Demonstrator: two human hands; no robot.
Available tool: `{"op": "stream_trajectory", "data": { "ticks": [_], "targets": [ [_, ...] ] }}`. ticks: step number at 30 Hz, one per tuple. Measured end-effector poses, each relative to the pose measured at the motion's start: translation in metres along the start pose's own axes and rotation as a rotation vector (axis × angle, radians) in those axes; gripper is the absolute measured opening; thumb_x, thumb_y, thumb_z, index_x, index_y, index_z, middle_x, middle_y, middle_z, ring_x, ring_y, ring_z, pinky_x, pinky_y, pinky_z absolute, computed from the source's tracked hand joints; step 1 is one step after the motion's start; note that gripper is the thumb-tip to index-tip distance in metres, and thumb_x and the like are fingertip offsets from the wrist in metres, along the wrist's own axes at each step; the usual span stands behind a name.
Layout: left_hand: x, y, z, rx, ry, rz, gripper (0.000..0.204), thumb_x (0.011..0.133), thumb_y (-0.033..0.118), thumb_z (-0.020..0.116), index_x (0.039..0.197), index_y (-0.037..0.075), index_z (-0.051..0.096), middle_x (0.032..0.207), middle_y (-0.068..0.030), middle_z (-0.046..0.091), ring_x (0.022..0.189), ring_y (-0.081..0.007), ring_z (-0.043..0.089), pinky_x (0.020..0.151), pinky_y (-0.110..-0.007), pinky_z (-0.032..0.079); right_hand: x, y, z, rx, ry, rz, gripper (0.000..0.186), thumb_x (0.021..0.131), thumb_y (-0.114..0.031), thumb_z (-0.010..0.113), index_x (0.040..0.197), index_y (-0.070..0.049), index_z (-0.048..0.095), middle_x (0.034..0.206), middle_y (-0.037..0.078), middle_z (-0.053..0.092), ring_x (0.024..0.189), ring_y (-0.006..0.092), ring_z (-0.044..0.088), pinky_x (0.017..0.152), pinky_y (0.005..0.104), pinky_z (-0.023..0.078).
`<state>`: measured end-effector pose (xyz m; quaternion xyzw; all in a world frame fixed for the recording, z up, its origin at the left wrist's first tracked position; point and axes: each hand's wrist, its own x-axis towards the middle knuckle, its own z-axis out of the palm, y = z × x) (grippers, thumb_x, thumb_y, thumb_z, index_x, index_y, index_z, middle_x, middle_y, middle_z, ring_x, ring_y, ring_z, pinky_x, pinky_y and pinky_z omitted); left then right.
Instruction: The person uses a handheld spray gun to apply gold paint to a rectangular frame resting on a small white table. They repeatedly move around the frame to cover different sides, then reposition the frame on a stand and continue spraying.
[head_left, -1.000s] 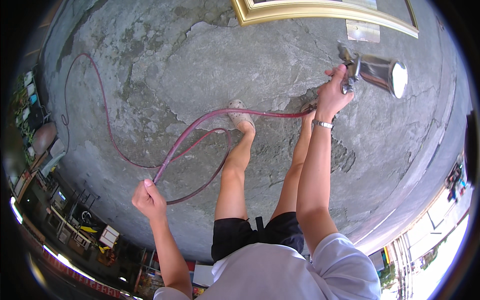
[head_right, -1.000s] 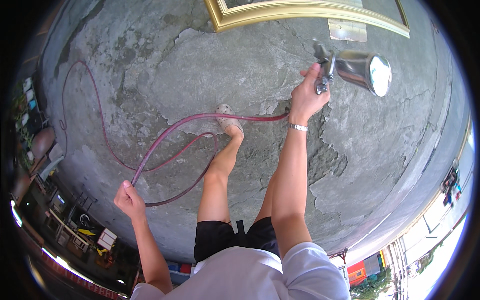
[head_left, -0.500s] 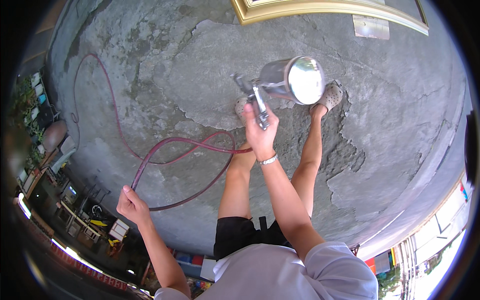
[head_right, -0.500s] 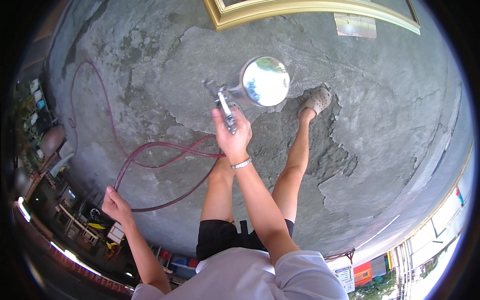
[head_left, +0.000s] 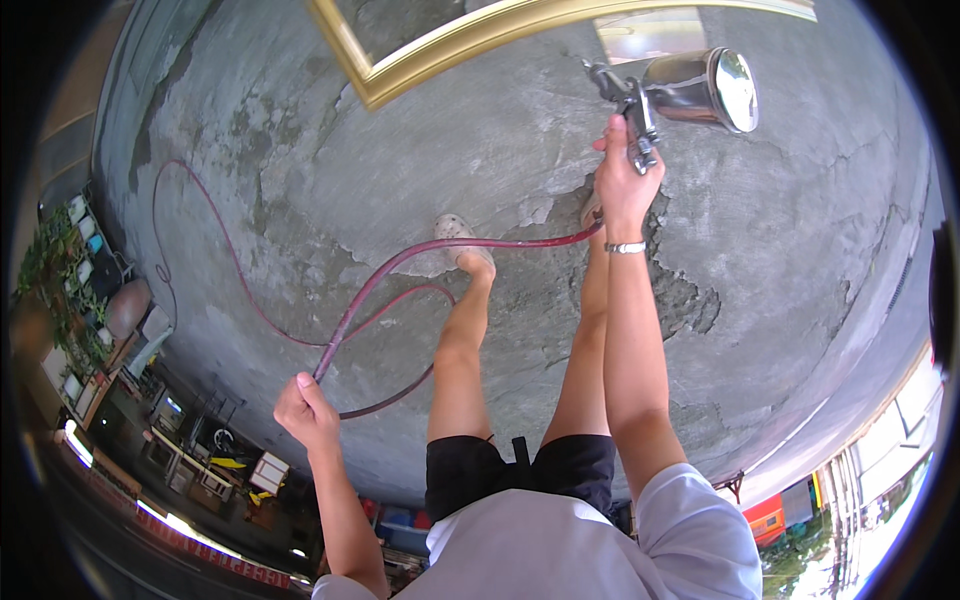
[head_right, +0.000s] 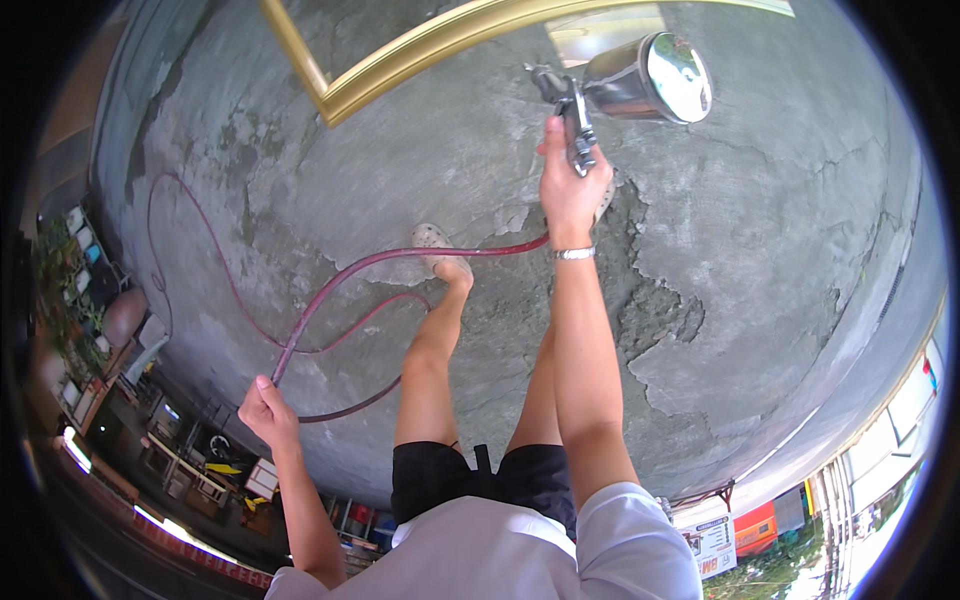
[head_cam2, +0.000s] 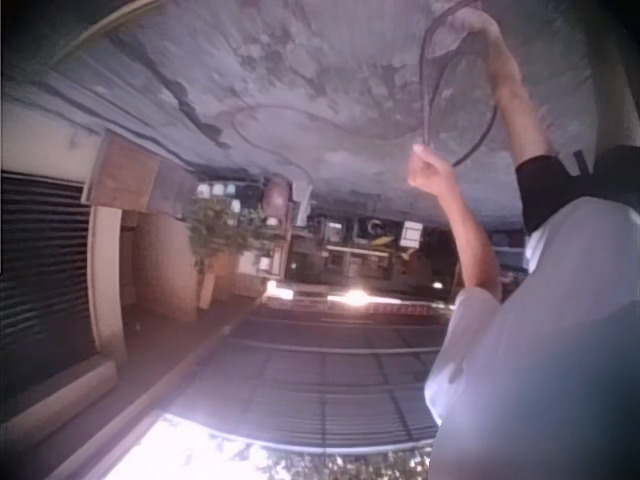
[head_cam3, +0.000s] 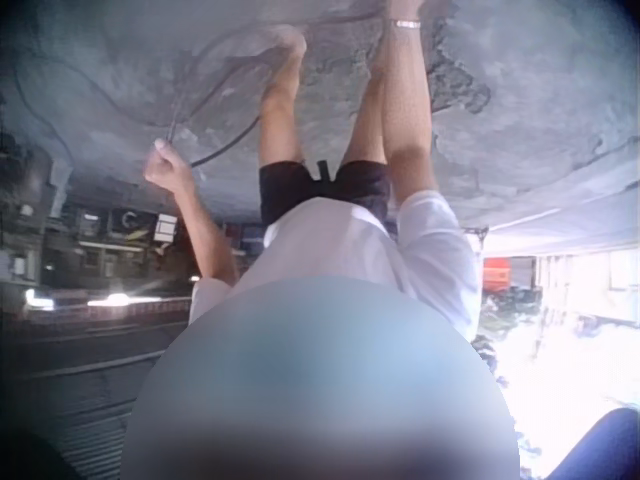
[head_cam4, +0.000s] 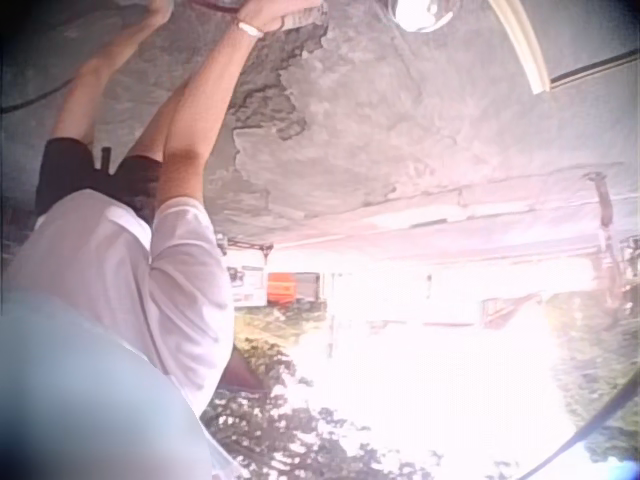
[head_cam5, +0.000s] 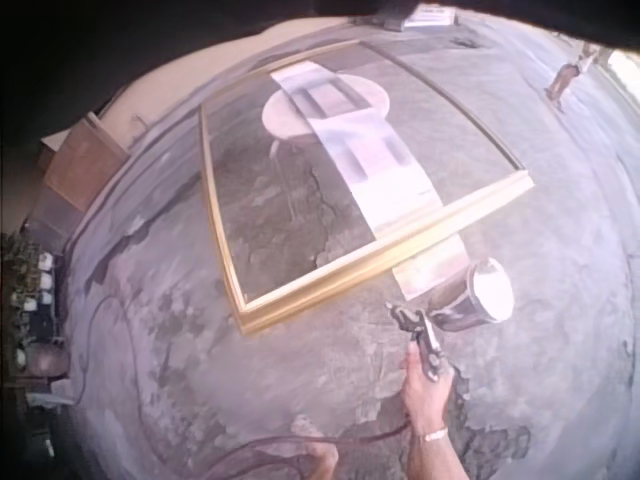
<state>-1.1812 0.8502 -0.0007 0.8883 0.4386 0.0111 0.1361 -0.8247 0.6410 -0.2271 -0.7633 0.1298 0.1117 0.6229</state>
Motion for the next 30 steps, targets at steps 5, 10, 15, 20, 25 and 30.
{"op": "stream_trajectory", "data": {
  "ticks": [5,10,15,20,25,30],
  "targets": [
    [0.011,0.087,0.025,-0.013,-0.052,0.085,0.044,0.101,0.014,0.051,0.062,0.000,0.039,0.054,-0.0127,0.036,0.045,-0.0275,0.036,0.047,-0.042,0.027,0.098,-0.015,-0.063,-0.065,0.099,-0.036,0.039,0.097,-0.035,0.071,0.094,0.004,0.074,0.070,0.006,0.069,0.065,0.0104,0.064,0.061,0.0277,0.048],
    [0.022,0.167,0.050,-0.071,-0.135,0.176,0.042,0.100,0.013,0.051,0.062,0.000,0.040,0.055,-0.0129,0.039,0.045,-0.0292,0.040,0.047,-0.043,0.027,0.198,-0.033,-0.122,-0.108,0.176,-0.084,0.036,0.097,-0.034,0.069,0.094,0.002,0.074,0.067,0.006,0.069,0.056,0.0087,0.056,0.052,0.0283,0.043],
    [0.027,0.245,0.078,-0.143,-0.218,0.243,0.040,0.098,0.010,0.052,0.061,0.001,0.039,0.055,-0.0130,0.039,0.045,-0.0302,0.041,0.047,-0.044,0.028,0.288,-0.050,-0.181,-0.105,0.237,-0.089,0.038,0.098,-0.036,0.068,0.092,0.002,0.073,0.066,0.007,0.069,0.045,0.0099,0.054,0.043,0.0303,0.040],
    [0.030,0.302,0.102,-0.251,-0.305,0.330,0.039,0.097,0.009,0.053,0.062,0.001,0.040,0.054,-0.0131,0.039,0.045,-0.0312,0.041,0.046,-0.044,0.029,0.375,-0.075,-0.235,-0.223,0.308,-0.145,0.042,0.097,-0.037,0.067,0.090,0.004,0.072,0.064,0.009,0.070,0.042,0.0118,0.055,0.040,0.0299,0.041],
    [0.028,0.331,0.113,-0.267,-0.338,0.318,0.040,0.098,0.010,0.052,0.061,0.001,0.041,0.054,-0.0134,0.039,0.045,-0.0317,0.042,0.046,-0.044,0.029,0.412,-0.110,-0.272,-0.183,0.434,-0.237,0.040,0.097,-0.035,0.067,0.089,0.004,0.072,0.067,0.010,0.072,0.040,0.0134,0.055,0.038,0.0289,0.041],
    [0.031,0.330,0.101,-0.222,-0.319,0.217,0.041,0.099,0.012,0.051,0.061,-0.001,0.042,0.055,-0.0146,0.040,0.046,-0.0316,0.041,0.047,-0.044,0.030,0.380,-0.121,-0.277,-0.313,0.328,-0.170,0.044,0.097,-0.040,0.067,0.084,0.001,0.074,0.065,0.009,0.071,0.038,0.0119,0.054,0.036,0.0280,0.040]
  ]
}}
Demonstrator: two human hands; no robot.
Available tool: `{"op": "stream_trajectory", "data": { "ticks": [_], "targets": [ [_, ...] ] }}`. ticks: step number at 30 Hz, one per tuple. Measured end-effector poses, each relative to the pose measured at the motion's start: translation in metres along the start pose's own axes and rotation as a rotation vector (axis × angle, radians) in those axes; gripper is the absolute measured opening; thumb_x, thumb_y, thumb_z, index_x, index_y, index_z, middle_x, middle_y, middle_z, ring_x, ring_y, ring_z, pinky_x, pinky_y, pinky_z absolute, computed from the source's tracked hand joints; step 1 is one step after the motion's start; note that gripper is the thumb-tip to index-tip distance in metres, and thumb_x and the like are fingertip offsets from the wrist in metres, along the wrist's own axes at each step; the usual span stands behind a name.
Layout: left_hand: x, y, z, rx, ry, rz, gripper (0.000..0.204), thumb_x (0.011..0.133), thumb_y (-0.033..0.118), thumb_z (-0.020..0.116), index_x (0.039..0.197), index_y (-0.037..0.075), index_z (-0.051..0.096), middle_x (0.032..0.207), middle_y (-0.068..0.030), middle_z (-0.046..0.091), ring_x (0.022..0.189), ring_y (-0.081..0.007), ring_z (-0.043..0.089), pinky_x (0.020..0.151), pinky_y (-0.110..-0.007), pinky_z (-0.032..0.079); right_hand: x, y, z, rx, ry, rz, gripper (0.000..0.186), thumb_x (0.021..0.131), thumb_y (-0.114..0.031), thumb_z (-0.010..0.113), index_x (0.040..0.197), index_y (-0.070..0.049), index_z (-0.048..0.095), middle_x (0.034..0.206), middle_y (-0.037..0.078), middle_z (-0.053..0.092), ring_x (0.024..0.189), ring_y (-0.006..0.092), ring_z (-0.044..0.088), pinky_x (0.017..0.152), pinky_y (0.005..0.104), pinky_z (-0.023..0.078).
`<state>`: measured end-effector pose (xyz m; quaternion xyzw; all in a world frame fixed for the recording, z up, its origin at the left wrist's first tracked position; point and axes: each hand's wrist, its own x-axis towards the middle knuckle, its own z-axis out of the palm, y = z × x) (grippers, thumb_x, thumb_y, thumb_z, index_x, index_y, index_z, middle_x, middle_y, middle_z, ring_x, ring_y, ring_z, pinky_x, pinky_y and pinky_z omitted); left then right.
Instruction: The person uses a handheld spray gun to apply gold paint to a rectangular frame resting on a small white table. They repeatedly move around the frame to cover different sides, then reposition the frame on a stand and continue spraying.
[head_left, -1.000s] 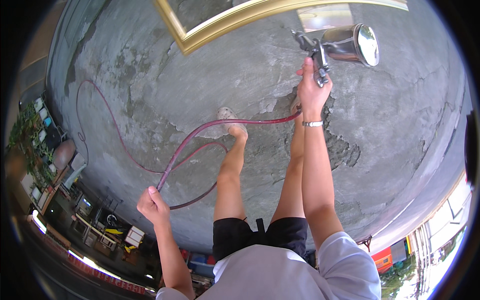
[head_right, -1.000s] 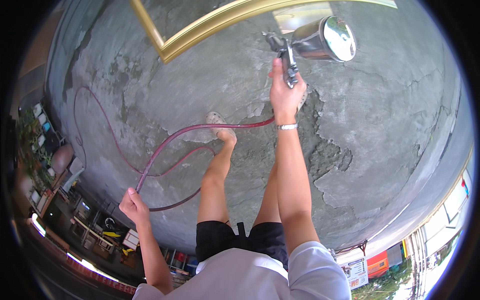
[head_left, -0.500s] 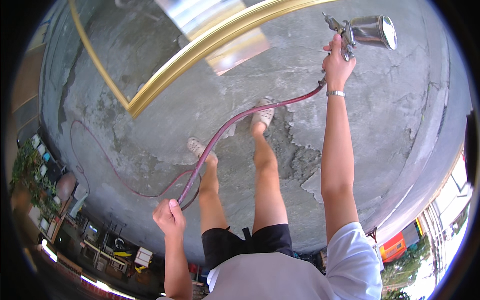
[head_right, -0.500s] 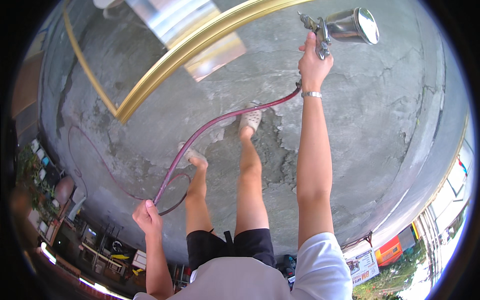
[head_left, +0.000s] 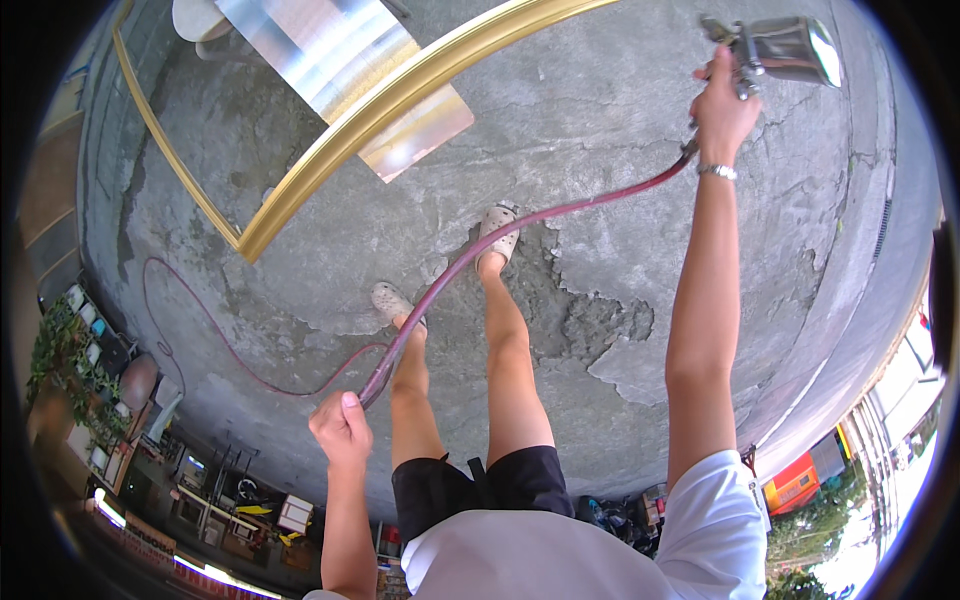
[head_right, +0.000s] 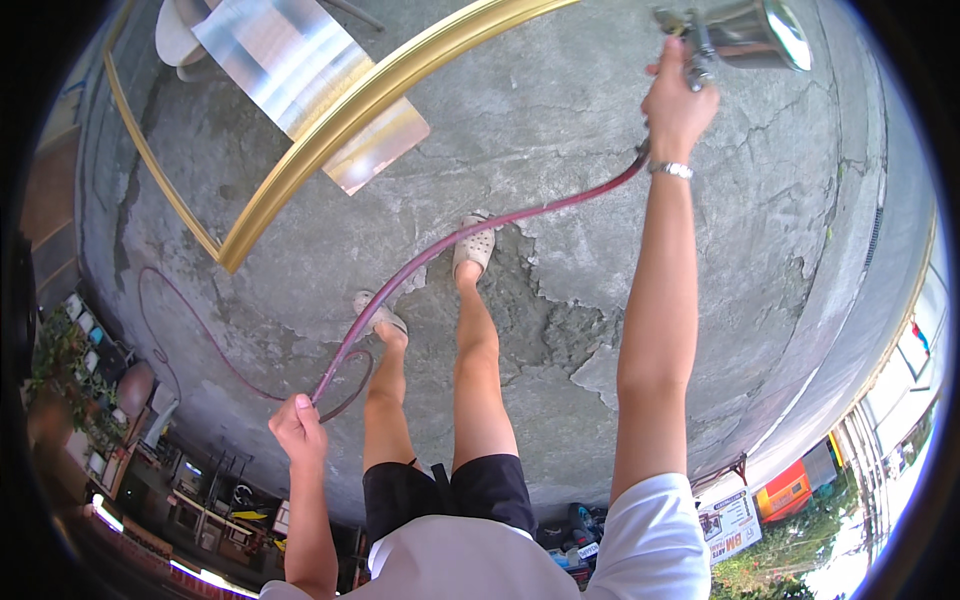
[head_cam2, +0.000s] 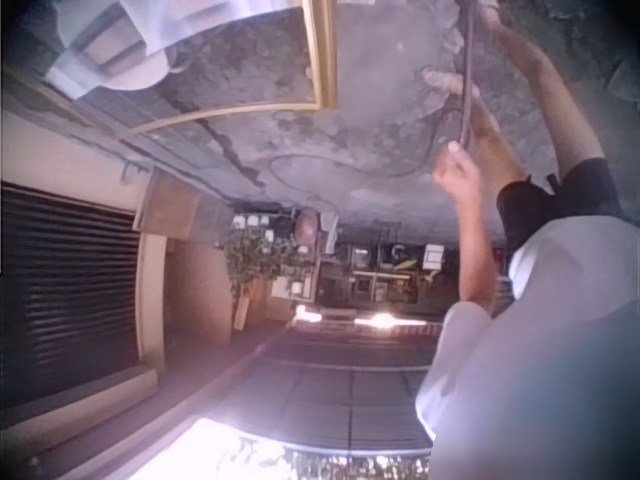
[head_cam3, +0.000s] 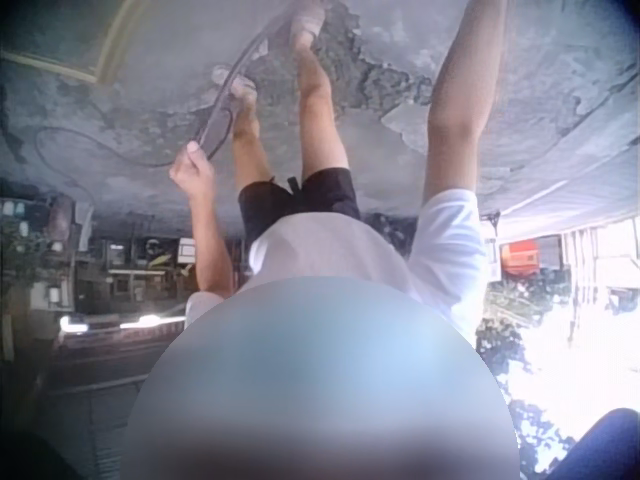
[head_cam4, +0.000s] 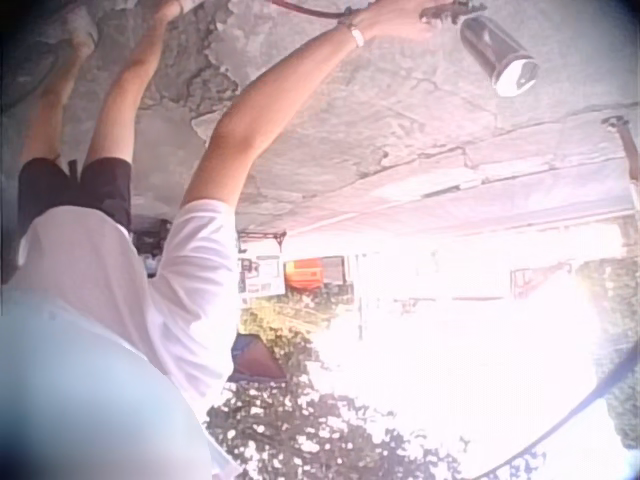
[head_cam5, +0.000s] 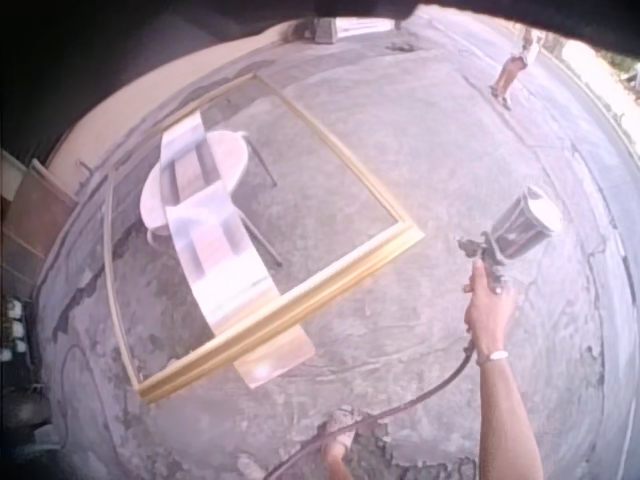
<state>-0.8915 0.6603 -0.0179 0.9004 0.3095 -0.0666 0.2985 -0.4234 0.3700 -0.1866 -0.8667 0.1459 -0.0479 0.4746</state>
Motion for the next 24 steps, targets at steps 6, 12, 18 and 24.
{"op": "stream_trajectory", "data": {
  "ticks": [6,12,18,24],
  "targets": [
    [-0.005,-0.014,-0.030,0.157,0.068,-0.133,0.040,0.100,0.012,0.050,0.064,-0.003,0.042,0.056,-0.0157,0.039,0.047,-0.0297,0.039,0.049,-0.043,0.028,-0.115,-0.017,-0.015,0.004,-0.380,0.097,0.040,0.097,-0.041,0.069,0.090,-0.002,0.075,0.065,0.002,0.067,0.049,0.0066,0.052,0.047,0.0262,0.039],
    [0.002,-0.009,-0.045,0.165,0.052,-0.089,0.040,0.099,0.011,0.050,0.063,-0.002,0.041,0.055,-0.0144,0.039,0.046,-0.0297,0.037,0.048,-0.043,0.028,-0.119,-0.027,-0.018,0.023,-0.490,0.120,0.038,0.097,-0.040,0.069,0.088,-0.003,0.074,0.065,0.002,0.068,0.040,0.0054,0.049,0.039,0.0245,0.034],
    [0.009,0.013,-0.022,0.022,-0.011,0.050,0.040,0.098,0.010,0.051,0.061,0.000,0.042,0.055,-0.0130,0.039,0.045,-0.0299,0.041,0.047,-0.043,0.030,-0.003,-0.010,-0.006,-0.161,0.001,-0.009,0.050,0.095,-0.048,0.067,0.080,-0.001,0.073,0.061,0.005,0.067,0.041,0.0114,0.054,0.040,0.0285,0.039],
    [0.002,0.001,-0.015,-0.012,-0.002,0.045,0.039,0.098,0.010,0.052,0.061,0.000,0.043,0.056,-0.0136,0.041,0.046,-0.0315,0.042,0.047,-0.044,0.032,0.000,-0.027,-0.006,-0.100,0.100,0.007,0.050,0.097,-0.046,0.066,0.082,0.001,0.075,0.062,0.008,0.069,0.042,0.0144,0.057,0.042,0.0303,0.042]
  ]
}}
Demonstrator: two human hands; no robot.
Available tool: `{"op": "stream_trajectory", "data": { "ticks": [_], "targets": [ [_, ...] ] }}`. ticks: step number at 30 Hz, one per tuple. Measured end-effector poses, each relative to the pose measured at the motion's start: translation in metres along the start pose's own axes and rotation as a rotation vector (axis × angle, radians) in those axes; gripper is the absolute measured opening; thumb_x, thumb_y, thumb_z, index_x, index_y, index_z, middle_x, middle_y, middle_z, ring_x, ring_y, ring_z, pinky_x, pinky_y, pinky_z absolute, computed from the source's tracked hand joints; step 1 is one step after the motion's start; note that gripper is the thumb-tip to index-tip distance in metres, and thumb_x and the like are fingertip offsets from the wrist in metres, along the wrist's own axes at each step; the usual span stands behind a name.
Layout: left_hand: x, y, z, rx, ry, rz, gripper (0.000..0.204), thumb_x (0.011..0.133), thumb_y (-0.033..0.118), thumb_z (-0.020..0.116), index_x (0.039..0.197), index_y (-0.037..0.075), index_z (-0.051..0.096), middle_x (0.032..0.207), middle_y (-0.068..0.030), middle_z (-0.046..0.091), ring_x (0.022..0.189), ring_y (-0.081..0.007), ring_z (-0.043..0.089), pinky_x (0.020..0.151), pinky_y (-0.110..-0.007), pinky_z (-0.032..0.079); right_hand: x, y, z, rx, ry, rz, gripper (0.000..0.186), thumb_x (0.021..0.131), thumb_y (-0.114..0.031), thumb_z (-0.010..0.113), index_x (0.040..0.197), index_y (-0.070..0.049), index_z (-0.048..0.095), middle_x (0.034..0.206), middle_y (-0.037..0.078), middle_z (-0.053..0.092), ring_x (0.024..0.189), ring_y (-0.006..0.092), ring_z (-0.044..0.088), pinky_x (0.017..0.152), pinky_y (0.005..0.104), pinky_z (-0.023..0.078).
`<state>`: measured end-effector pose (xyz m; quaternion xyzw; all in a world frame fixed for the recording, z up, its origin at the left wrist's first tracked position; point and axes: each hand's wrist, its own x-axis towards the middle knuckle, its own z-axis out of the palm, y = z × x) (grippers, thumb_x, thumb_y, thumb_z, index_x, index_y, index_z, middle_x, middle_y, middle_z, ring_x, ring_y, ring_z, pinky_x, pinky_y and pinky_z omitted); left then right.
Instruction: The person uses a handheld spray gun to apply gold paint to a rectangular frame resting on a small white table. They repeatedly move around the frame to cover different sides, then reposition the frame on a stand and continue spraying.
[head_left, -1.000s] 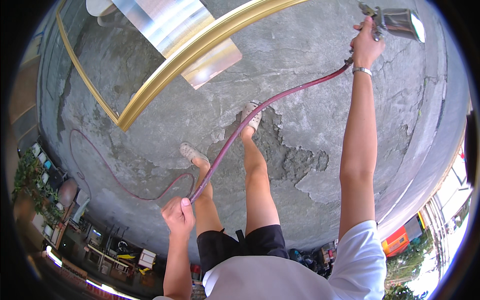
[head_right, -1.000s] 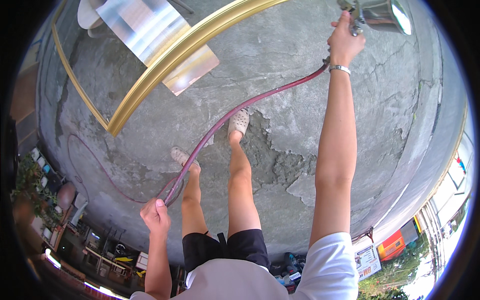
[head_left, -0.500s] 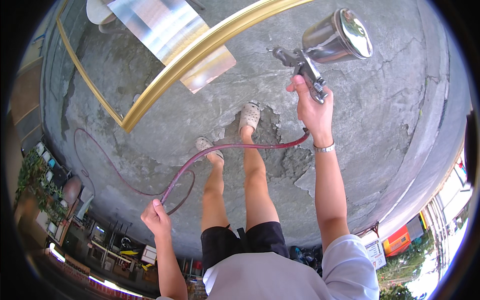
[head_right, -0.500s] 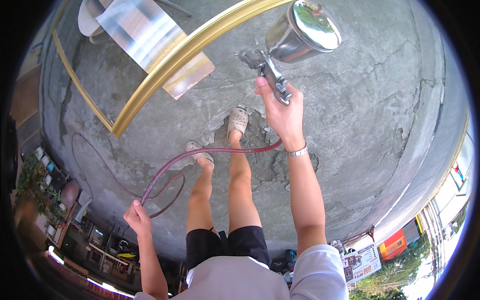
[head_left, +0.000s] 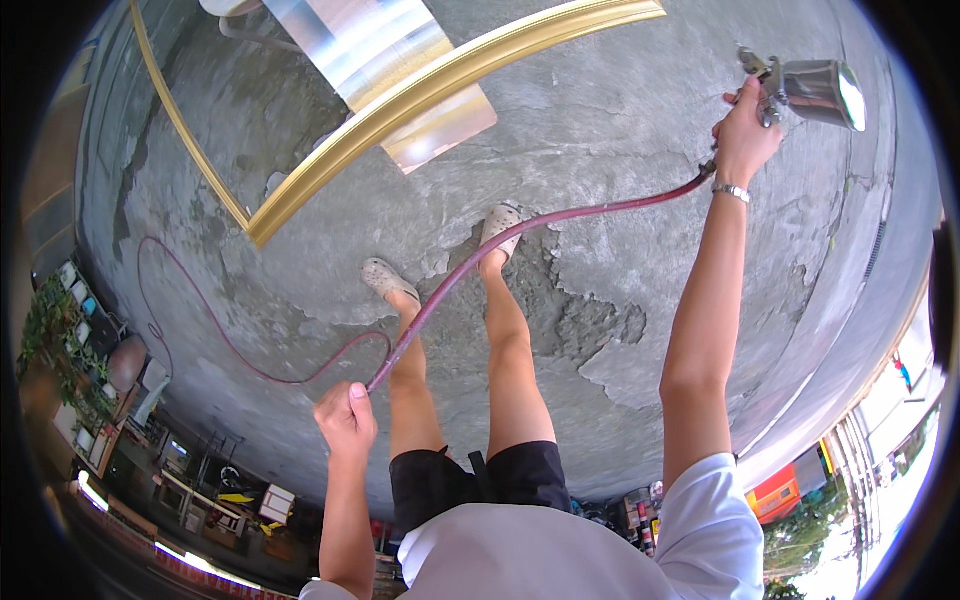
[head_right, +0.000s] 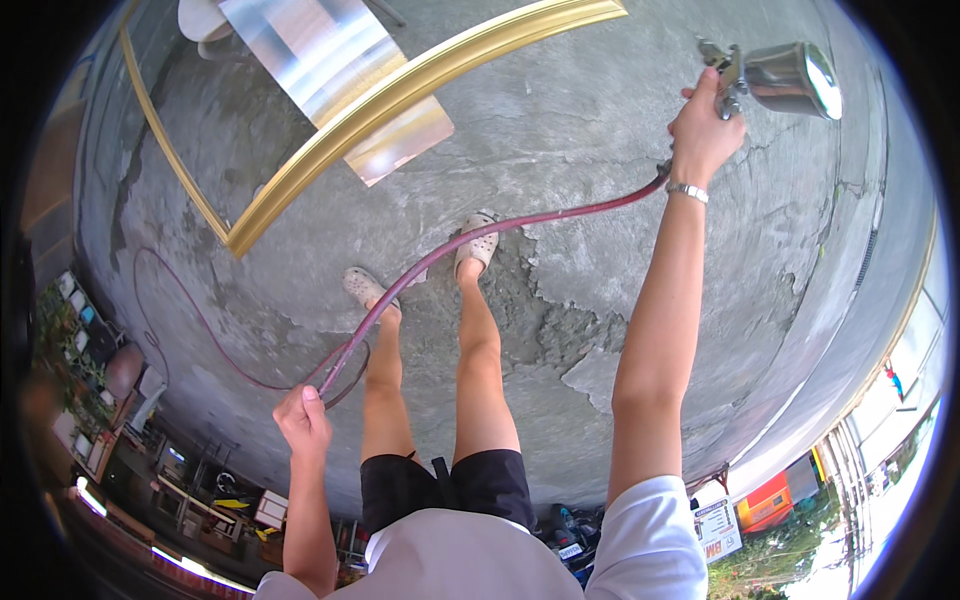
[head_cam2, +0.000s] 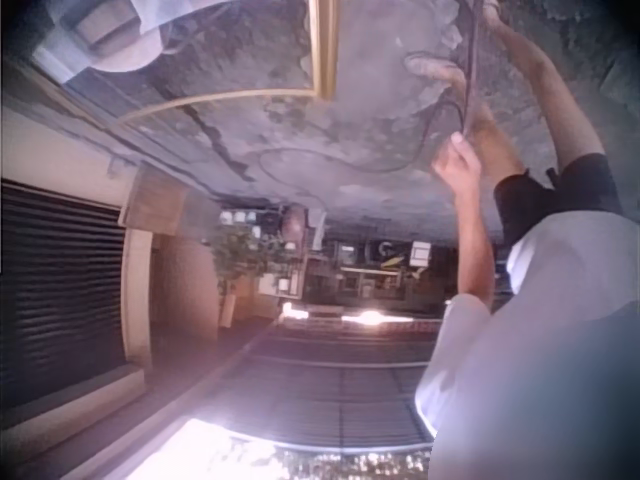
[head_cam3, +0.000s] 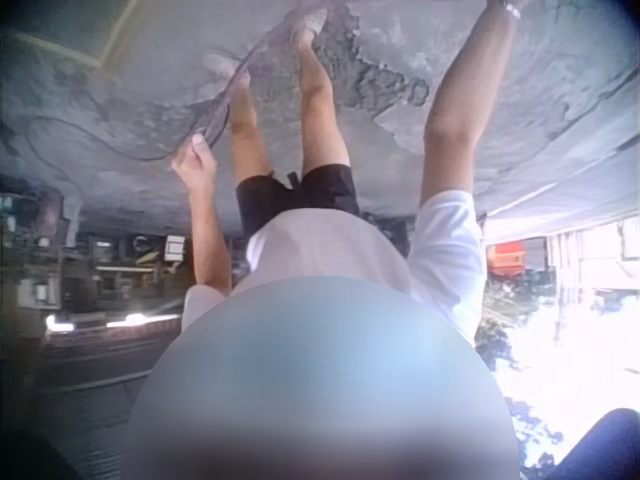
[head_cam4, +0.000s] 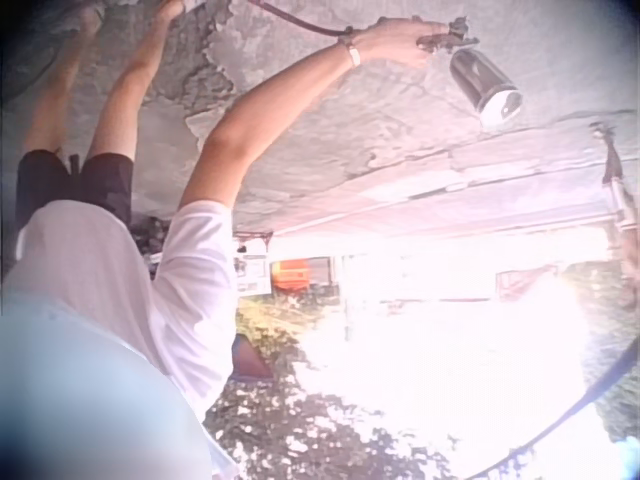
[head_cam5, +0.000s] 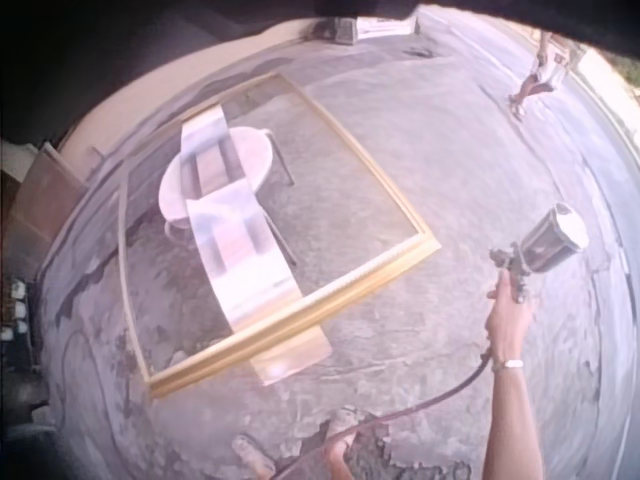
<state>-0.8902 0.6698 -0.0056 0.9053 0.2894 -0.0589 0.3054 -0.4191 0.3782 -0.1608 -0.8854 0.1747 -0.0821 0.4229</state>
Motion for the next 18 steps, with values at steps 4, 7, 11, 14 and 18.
{"op": "stream_trajectory", "data": {
  "ticks": [4,7,11,14,18],
  "targets": [
    [-0.011,-0.032,-0.019,0.069,0.046,-0.048,0.039,0.098,0.011,0.052,0.062,-0.001,0.044,0.056,-0.0145,0.041,0.046,-0.0321,0.042,0.048,-0.044,0.032,-0.073,-0.008,0.007,0.031,-0.217,0.044,0.043,0.098,-0.043,0.066,0.087,-0.002,0.075,0.061,0.005,0.067,0.041,0.0087,0.051,0.038,0.0285,0.038],
    [-0.023,-0.065,-0.042,0.138,0.109,-0.088,0.040,0.099,0.012,0.051,0.063,-0.002,0.044,0.056,-0.0152,0.042,0.046,-0.0323,0.042,0.048,-0.044,0.031,-0.138,-0.013,0.009,0.024,-0.385,0.143,0.042,0.097,-0.042,0.068,0.091,-0.001,0.074,0.064,0.004,0.068,0.046,0.0065,0.054,0.044,0.0266,0.040],
    [-0.042,-0.112,-0.071,0.181,0.142,-0.149,0.040,0.100,0.012,0.051,0.063,-0.002,0.044,0.056,-0.0152,0.041,0.046,-0.0311,0.041,0.048,-0.044,0.029,-0.219,-0.025,0.021,0.063,-0.436,0.116,0.043,0.097,-0.040,0.070,0.095,0.003,0.073,0.067,0.005,0.069,0.059,0.0072,0.058,0.057,0.0269,0.045],
    [-0.057,-0.149,-0.090,0.194,0.169,-0.145,0.041,0.101,0.013,0.050,0.064,-0.003,0.043,0.055,-0.0143,0.040,0.046,-0.0281,0.039,0.048,-0.043,0.028,-0.275,-0.036,0.028,0.132,-0.457,0.079,0.041,0.097,-0.037,0.070,0.094,0.004,0.072,0.067,0.005,0.068,0.061,0.0077,0.059,0.059,0.0271,0.046],
    [-0.086,-0.198,-0.115,0.191,0.210,-0.168,0.040,0.101,0.013,0.050,0.064,-0.003,0.043,0.055,-0.0139,0.040,0.046,-0.0275,0.038,0.048,-0.043,0.027,-0.351,-0.052,0.038,0.180,-0.503,0.163,0.037,0.097,-0.032,0.071,0.091,0.004,0.071,0.066,0.006,0.067,0.065,0.0088,0.062,0.060,0.0271,0.048]
  ]
}}
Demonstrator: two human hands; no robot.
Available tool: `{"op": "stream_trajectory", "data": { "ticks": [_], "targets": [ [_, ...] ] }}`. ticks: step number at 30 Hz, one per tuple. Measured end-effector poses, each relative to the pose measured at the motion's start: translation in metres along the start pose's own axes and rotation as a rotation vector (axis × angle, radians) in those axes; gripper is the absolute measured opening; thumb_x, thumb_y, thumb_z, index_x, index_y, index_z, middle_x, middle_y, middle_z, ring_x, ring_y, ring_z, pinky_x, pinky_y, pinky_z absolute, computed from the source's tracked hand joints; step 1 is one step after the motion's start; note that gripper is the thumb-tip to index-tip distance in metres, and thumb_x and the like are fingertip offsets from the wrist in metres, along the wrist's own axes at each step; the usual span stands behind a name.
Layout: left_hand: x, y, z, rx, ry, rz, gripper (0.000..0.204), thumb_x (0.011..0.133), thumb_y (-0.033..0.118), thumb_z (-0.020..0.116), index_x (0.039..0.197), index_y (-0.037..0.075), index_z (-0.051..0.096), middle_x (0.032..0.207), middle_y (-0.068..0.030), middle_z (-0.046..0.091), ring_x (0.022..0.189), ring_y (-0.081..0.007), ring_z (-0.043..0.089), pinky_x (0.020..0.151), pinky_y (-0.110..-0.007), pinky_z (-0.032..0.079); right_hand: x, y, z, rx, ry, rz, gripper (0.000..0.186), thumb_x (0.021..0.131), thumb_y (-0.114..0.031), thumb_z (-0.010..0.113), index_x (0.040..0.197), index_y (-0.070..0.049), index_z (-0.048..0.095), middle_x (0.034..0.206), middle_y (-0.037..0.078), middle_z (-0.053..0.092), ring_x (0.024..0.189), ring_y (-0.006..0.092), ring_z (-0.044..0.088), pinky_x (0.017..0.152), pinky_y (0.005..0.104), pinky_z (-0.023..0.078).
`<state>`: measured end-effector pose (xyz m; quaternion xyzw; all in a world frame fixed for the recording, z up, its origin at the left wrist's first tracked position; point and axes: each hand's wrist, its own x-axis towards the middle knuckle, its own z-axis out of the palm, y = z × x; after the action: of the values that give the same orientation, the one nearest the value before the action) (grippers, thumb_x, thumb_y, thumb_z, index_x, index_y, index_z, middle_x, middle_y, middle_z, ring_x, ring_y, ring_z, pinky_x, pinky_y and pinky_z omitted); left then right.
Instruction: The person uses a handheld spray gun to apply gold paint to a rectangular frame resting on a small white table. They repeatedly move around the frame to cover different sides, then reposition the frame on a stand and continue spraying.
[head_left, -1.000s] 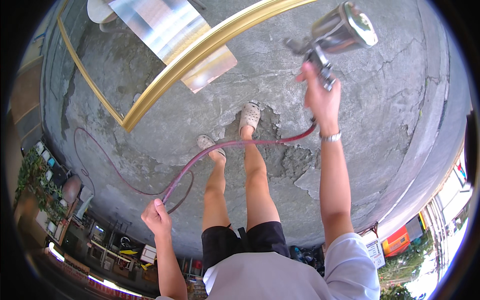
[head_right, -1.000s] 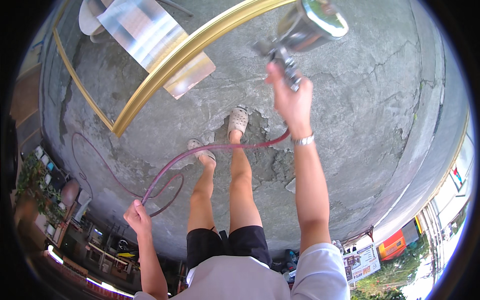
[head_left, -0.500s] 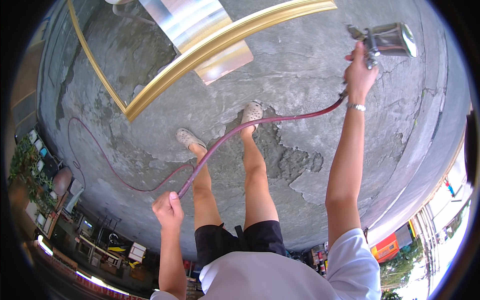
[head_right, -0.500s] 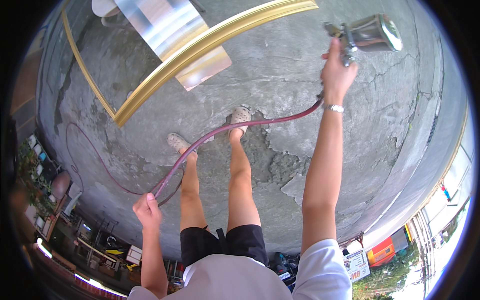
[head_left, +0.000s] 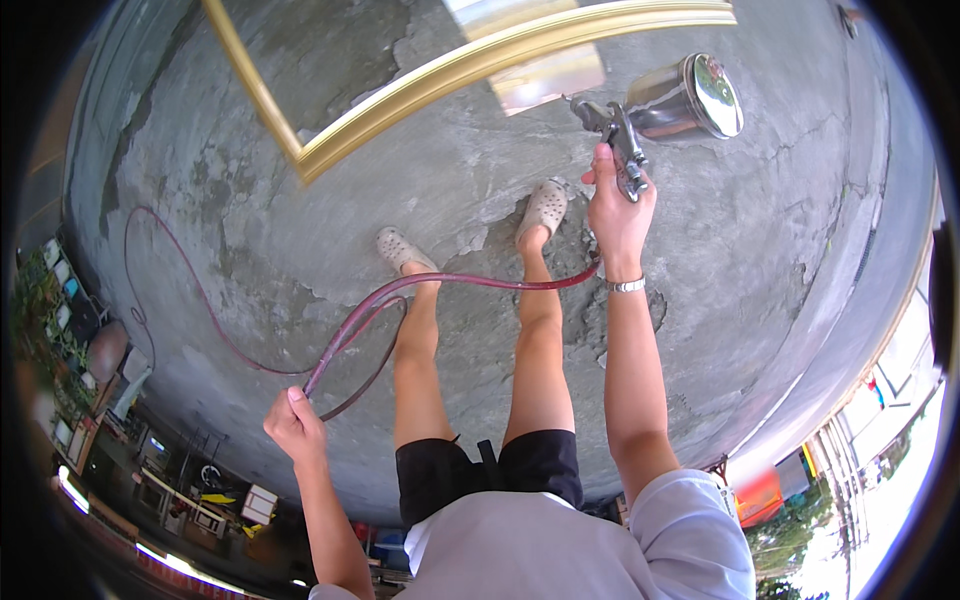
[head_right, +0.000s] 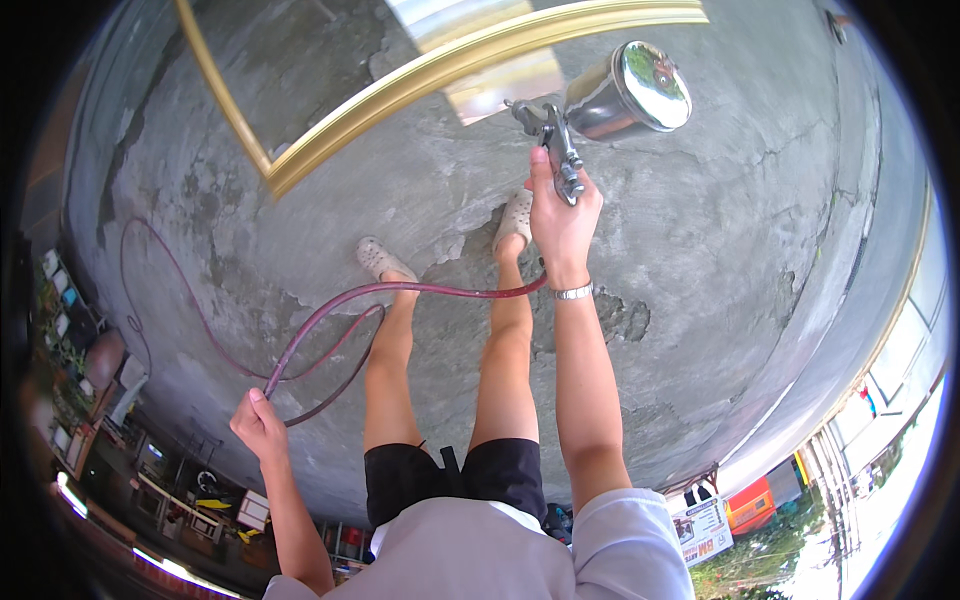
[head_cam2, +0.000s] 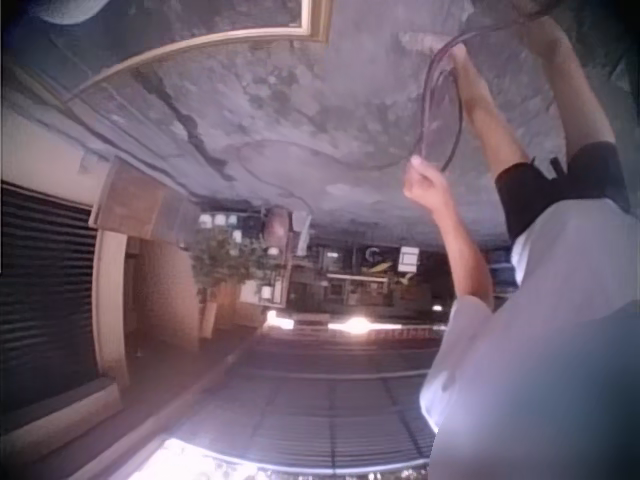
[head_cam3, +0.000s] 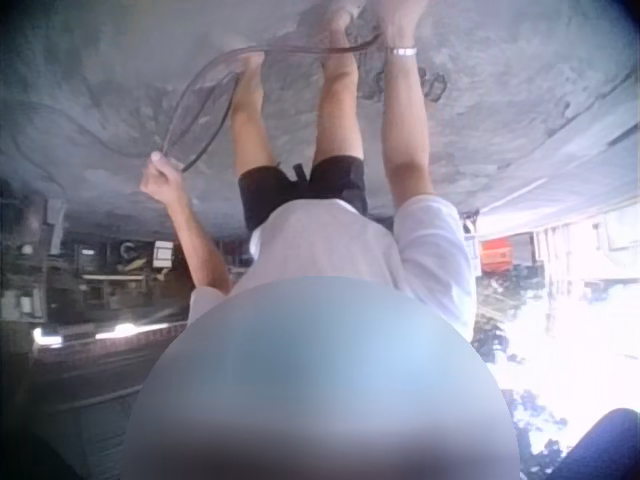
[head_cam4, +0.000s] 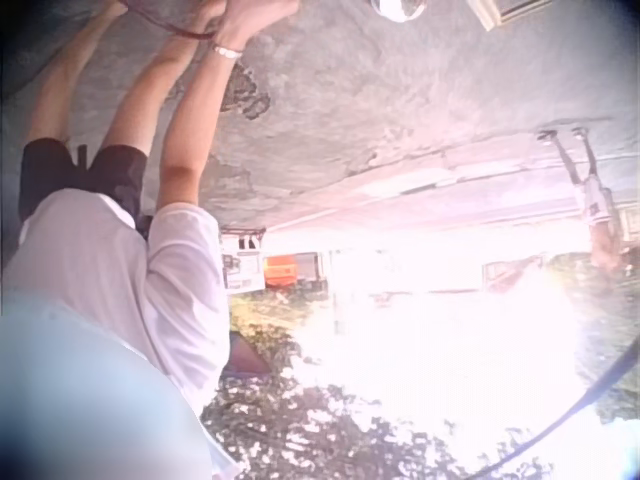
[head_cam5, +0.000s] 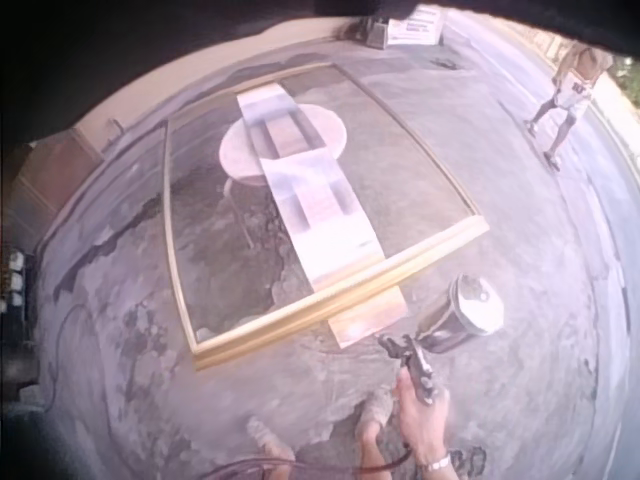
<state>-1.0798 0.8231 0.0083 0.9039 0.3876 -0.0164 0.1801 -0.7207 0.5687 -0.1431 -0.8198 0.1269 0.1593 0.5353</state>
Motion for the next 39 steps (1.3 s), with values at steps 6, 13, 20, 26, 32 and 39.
{"op": "stream_trajectory", "data": {
  "ticks": [6,13,20,26,32,39],
  "targets": [
    [-0.016,-0.093,-0.035,0.013,0.065,-0.045,0.040,0.101,0.012,0.050,0.065,-0.003,0.043,0.056,-0.0148,0.038,0.046,-0.0286,0.036,0.048,-0.043,0.025,-0.096,0.004,0.078,-0.063,-0.118,-0.025,0.028,0.099,-0.028,0.069,0.094,0.000,0.071,0.069,0.000,0.067,0.059,0.0041,0.054,0.055,0.0239,0.040],
    [-0.031,-0.187,-0.067,0.056,0.135,-0.144,0.041,0.102,0.013,0.050,0.065,-0.003,0.042,0.054,-0.0134,0.035,0.046,-0.0232,0.032,0.047,-0.041,0.024,-0.200,-0.004,0.173,0.002,-0.285,-0.109,0.025,0.094,-0.022,0.074,0.090,0.002,0.070,0.061,0.006,0.061,0.056,0.0096,0.054,0.052,0.0310,0.043],
    [-0.020,-0.224,-0.073,0.018,0.133,-0.114,0.040,0.101,0.010,0.053,0.064,-0.002,0.042,0.055,-0.0116,0.035,0.047,-0.0217,0.032,0.048,-0.040,0.024,-0.247,-0.020,0.206,-0.090,-0.418,-0.262,0.025,0.092,-0.021,0.075,0.086,0.002,0.068,0.065,0.012,0.064,0.054,0.0157,0.058,0.052,0.0335,0.046],
    [-0.008,-0.225,-0.063,-0.057,0.104,-0.038,0.039,0.100,0.009,0.053,0.063,-0.002,0.043,0.055,-0.0114,0.038,0.047,-0.0227,0.036,0.048,-0.040,0.027,-0.176,0.000,0.190,-0.217,0.027,-0.177,0.034,0.098,-0.030,0.069,0.084,0.000,0.071,0.063,0.004,0.063,0.054,0.0113,0.054,0.050,0.0326,0.044],
    [-0.006,-0.226,-0.050,-0.149,0.038,-0.002,0.040,0.100,0.010,0.053,0.063,-0.002,0.044,0.055,-0.0120,0.039,0.046,-0.0233,0.038,0.048,-0.040,0.028,-0.119,-0.002,0.159,-0.172,0.511,-0.186,0.043,0.101,-0.035,0.063,0.078,0.000,0.070,0.062,0.006,0.066,0.054,0.0122,0.058,0.053,0.0351,0.044],
    [0.002,-0.241,-0.062,-0.115,0.106,-0.091,0.040,0.101,0.013,0.052,0.065,-0.003,0.044,0.055,-0.0124,0.037,0.047,-0.0207,0.033,0.047,-0.040,0.026,-0.177,0.012,0.182,0.088,0.217,-0.113,0.032,0.101,-0.028,0.064,0.085,-0.002,0.069,0.068,0.005,0.067,0.049,0.0097,0.054,0.044,0.0280,0.038]
  ]
}}
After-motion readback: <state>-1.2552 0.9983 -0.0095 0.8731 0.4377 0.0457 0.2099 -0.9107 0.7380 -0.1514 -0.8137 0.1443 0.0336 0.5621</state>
